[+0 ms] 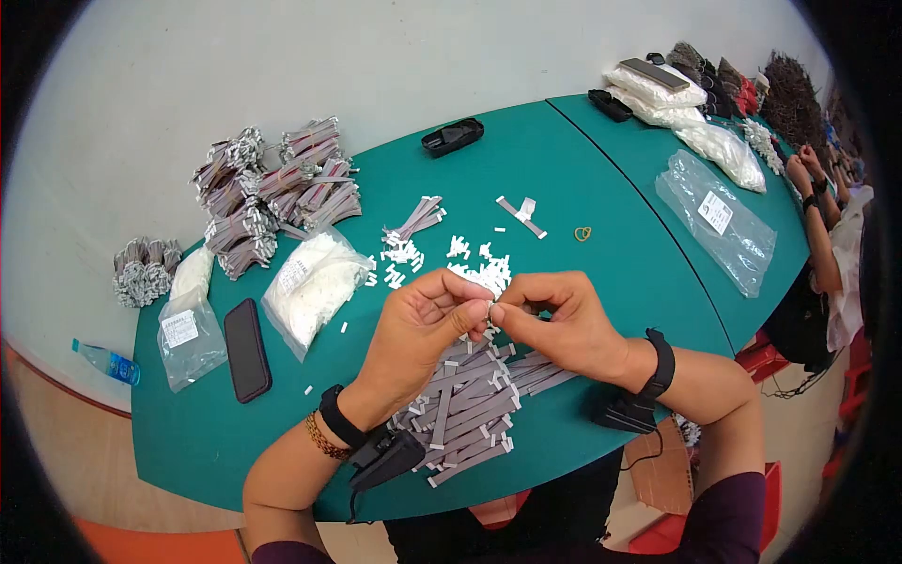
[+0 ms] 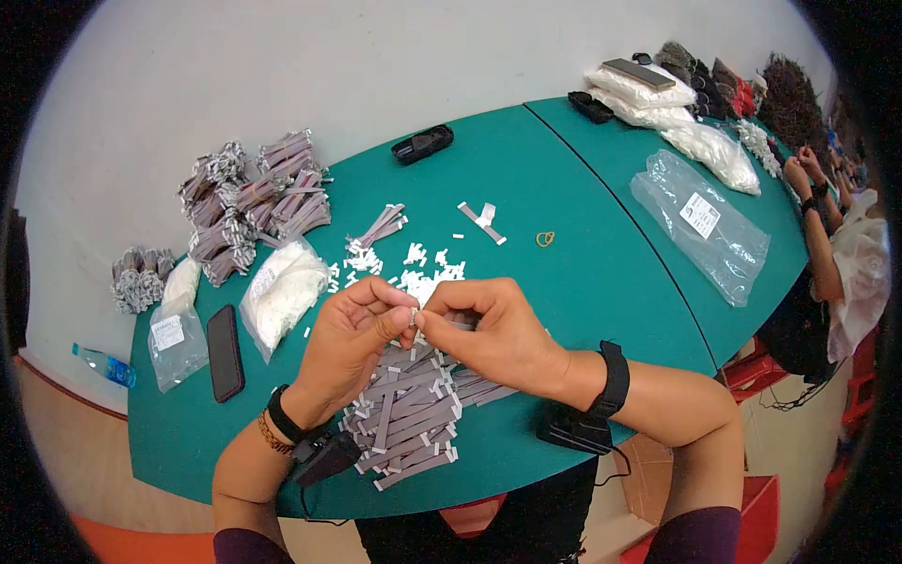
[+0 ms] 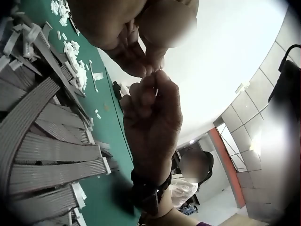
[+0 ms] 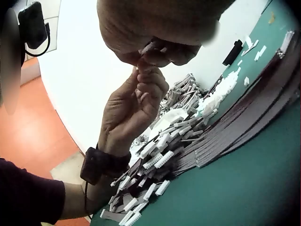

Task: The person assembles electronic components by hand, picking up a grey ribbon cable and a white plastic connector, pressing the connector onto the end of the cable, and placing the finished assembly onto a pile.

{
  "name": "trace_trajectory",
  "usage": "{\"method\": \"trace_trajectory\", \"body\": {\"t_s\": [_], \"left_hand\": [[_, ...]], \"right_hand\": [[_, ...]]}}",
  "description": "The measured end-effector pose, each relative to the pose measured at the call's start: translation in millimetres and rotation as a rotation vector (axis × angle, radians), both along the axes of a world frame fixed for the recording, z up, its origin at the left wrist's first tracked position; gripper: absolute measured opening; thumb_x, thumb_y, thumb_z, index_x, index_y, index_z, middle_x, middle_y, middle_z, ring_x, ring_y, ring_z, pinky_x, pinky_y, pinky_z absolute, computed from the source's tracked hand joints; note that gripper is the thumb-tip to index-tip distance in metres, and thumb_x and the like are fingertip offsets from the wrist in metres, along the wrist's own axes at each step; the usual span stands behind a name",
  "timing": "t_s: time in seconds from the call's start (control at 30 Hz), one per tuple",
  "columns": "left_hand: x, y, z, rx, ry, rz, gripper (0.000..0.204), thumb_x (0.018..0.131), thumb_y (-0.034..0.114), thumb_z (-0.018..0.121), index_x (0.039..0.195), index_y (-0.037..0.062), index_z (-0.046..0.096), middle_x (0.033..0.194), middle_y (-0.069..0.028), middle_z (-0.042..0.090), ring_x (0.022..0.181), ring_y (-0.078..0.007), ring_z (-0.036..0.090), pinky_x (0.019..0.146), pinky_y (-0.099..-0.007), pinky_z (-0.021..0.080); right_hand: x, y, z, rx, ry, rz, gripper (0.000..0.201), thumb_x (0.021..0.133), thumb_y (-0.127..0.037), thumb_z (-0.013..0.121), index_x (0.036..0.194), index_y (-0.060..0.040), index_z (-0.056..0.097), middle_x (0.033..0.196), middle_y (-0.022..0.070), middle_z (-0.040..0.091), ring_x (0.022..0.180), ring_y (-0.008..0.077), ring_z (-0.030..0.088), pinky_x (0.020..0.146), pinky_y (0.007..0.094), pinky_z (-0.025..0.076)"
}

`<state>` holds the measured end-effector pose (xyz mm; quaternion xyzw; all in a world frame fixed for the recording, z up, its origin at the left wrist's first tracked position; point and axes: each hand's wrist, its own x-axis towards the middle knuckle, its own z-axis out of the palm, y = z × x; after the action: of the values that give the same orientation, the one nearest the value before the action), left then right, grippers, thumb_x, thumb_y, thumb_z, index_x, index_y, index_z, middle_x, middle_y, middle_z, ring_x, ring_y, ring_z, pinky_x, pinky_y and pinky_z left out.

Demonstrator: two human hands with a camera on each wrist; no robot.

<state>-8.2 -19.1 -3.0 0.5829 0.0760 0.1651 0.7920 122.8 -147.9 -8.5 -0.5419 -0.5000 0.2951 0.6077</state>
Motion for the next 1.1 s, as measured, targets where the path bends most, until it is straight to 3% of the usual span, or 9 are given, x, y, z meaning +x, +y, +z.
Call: {"method": "trace_trajectory", "body": {"t_s": [0.27,0.57,0.67,0.77,0.87,1.1], "left_hand": [[-1.1,4.1,1.2,-0.165,0.008,-0.103,0.013,0.088,0.006,0.057,0.099,-0.0018,0.056,0.089,-0.0076,0.062,0.074,-0.0099,0.055,0.069,-0.0228,0.046],[-0.7,-1.6,1.0,0.098,0.01,0.039,0.012,0.085,0.006,0.061,0.094,0.0,0.055,0.087,-0.009,0.063,0.075,-0.0116,0.057,0.066,-0.0244,0.046],[-0.7,1.7,4.3,-0.034,0.001,-0.041,0.013,0.085,0.005,0.062,0.094,-0.001,0.056,0.087,-0.0088,0.063,0.074,-0.0111,0.057,0.066,-0.0238,0.046],[-0.4,2.6,1.8,-0.008,-0.002,-0.041,0.012,0.086,0.005,0.06,0.095,-0.0025,0.057,0.087,-0.0072,0.063,0.073,-0.0088,0.056,0.066,-0.0215,0.046],[-1.0,0.5,1.7,0.136,-0.011,0.019,0.012,0.086,0.005,0.06,0.095,-0.0025,0.057,0.086,-0.0072,0.063,0.072,-0.0091,0.056,0.066,-0.0216,0.046],[-0.2,3.7,1.9,-0.002,0.015,-0.02,0.013,0.086,0.005,0.06,0.096,-0.0027,0.057,0.086,-0.0074,0.063,0.071,-0.0096,0.055,0.067,-0.022,0.046]], "right_hand": [[2.7,-0.4,4.4,-0.069,0.138,0.083,0.016,0.086,-0.014,0.061,0.076,-0.0013,0.063,0.06,-0.0048,0.051,0.055,0.0,0.04,0.047,0.0188,0.029],[1.2,2.1,-3.3,0.056,-0.053,-0.015,0.016,0.086,-0.012,0.06,0.075,-0.0005,0.063,0.06,-0.0053,0.051,0.055,-0.0004,0.038,0.047,0.02,0.028],[3.5,1.0,0.1,0.005,0.047,0.056,0.015,0.085,-0.011,0.061,0.075,-0.0002,0.062,0.061,-0.0041,0.052,0.056,0.0004,0.039,0.047,0.0204,0.029],[3.0,0.1,1.2,-0.011,0.049,0.055,0.015,0.084,-0.011,0.061,0.075,0.0,0.062,0.062,-0.0031,0.054,0.057,0.0006,0.042,0.048,0.0204,0.031],[4.5,0.8,0.9,0.118,-0.24,-0.027,0.016,0.085,-0.012,0.061,0.074,-0.0002,0.062,0.063,-0.0029,0.055,0.058,0.0006,0.043,0.049,0.0204,0.032],[3.8,1.6,1.1,-0.046,0.086,0.082,0.017,0.087,-0.013,0.06,0.075,-0.0007,0.061,0.063,-0.0041,0.053,0.057,0.0002,0.042,0.048,0.0192,0.031]]}}
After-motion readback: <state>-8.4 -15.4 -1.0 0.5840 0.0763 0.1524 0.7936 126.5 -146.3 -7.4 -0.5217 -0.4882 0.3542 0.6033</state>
